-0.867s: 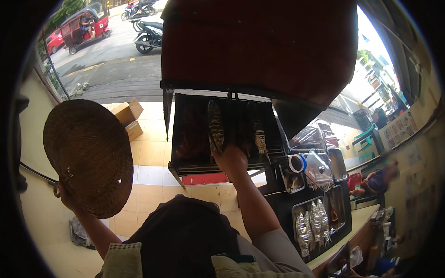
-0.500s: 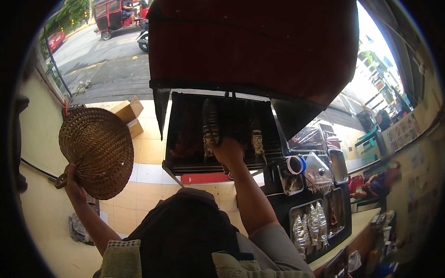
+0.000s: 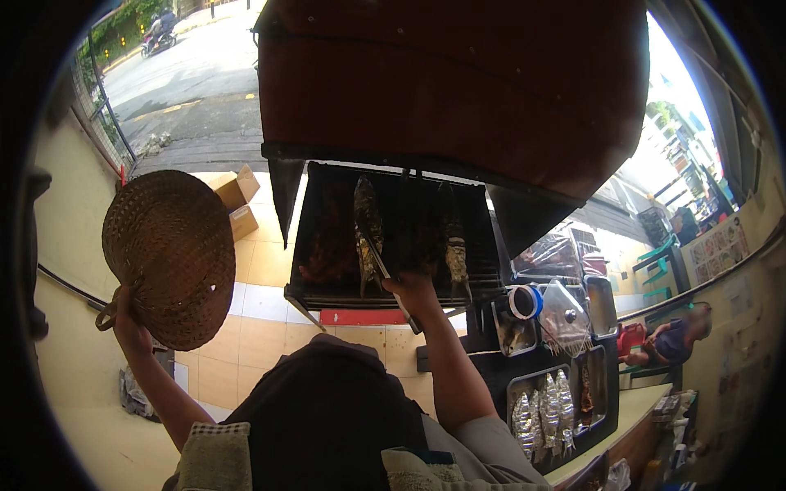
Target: The person grills whole fish on a charcoal grill, using tongs to turn and adjust the fish. They also use a woven fan to stoke the coals and occasionally brush the fish with a basting brush. The fish are placed on a tray after grilling.
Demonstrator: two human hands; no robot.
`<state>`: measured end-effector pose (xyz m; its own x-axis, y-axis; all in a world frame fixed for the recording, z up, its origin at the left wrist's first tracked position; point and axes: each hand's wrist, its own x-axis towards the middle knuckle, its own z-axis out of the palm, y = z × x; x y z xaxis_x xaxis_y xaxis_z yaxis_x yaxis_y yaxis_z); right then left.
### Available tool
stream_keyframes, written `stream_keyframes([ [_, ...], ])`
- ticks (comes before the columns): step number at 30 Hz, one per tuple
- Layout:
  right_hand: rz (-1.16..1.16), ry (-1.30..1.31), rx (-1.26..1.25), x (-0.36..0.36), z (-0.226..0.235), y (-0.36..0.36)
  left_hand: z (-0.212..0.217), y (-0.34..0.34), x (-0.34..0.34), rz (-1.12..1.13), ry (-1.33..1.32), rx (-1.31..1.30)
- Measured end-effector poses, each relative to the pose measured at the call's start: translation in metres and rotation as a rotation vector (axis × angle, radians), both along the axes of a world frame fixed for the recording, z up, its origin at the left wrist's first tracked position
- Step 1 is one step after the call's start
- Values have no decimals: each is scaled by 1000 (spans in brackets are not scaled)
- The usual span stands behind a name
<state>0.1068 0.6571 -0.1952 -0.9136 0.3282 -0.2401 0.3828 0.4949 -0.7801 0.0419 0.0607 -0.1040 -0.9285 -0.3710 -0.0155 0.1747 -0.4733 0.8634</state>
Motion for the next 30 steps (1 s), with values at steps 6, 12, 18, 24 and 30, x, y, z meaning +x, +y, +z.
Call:
stream_keyframes([
  [6,-2,148,274,18,41,-33,-3,-13,11,-67,158,44],
  [12,-41,23,545,31,73,-79,-12,-23,6,-57,133,-156],
  [18,-7,133,388,-13,56,-46,5,-22,14,152,54,8],
  [24,-29,-9,291,-34,52,-43,16,-19,22,-689,809,640],
  [30,-139,126,434,-21,45,-70,-1,-14,5,43,113,-100],
])
